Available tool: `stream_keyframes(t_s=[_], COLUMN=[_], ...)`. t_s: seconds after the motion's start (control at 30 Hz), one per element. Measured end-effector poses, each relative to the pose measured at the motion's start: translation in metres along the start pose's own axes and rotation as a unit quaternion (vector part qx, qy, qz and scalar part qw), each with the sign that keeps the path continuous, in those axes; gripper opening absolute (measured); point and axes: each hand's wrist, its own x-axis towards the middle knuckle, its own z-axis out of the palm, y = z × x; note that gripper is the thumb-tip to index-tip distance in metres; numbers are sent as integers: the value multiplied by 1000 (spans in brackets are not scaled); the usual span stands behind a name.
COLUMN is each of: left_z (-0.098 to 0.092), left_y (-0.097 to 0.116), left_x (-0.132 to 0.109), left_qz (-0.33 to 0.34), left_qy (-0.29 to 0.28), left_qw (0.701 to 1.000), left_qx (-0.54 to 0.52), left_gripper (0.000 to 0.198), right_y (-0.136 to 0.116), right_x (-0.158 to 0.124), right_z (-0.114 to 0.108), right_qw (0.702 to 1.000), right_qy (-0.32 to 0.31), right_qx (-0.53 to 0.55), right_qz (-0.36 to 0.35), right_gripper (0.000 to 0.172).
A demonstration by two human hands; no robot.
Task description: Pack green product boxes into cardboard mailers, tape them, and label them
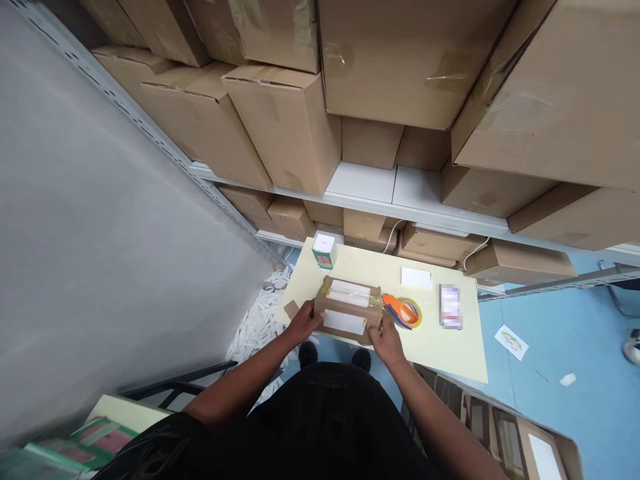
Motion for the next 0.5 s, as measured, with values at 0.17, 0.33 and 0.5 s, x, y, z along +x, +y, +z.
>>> stream_keyframes(t_s=[0.17, 0.33, 0.5], left_z=[-20, -17, -16], left_y=[18, 1, -34], left_x=[3, 25, 21], left_qz=[-35, -145, -146], left_qy=[-4, -74, -59], left_qw=[999, 986, 981], left_qx=[33, 22, -115], left_gripper=[56, 62, 55], right_y=[-35, -27, 6], right_x=[23, 55, 49], right_z=[-23, -16, 3], right_qw=[997, 983, 989], right_qy=[-6, -45, -34], right_qx=[-4, -19, 36], right_qz=[71, 177, 140], right_gripper=[63, 70, 74])
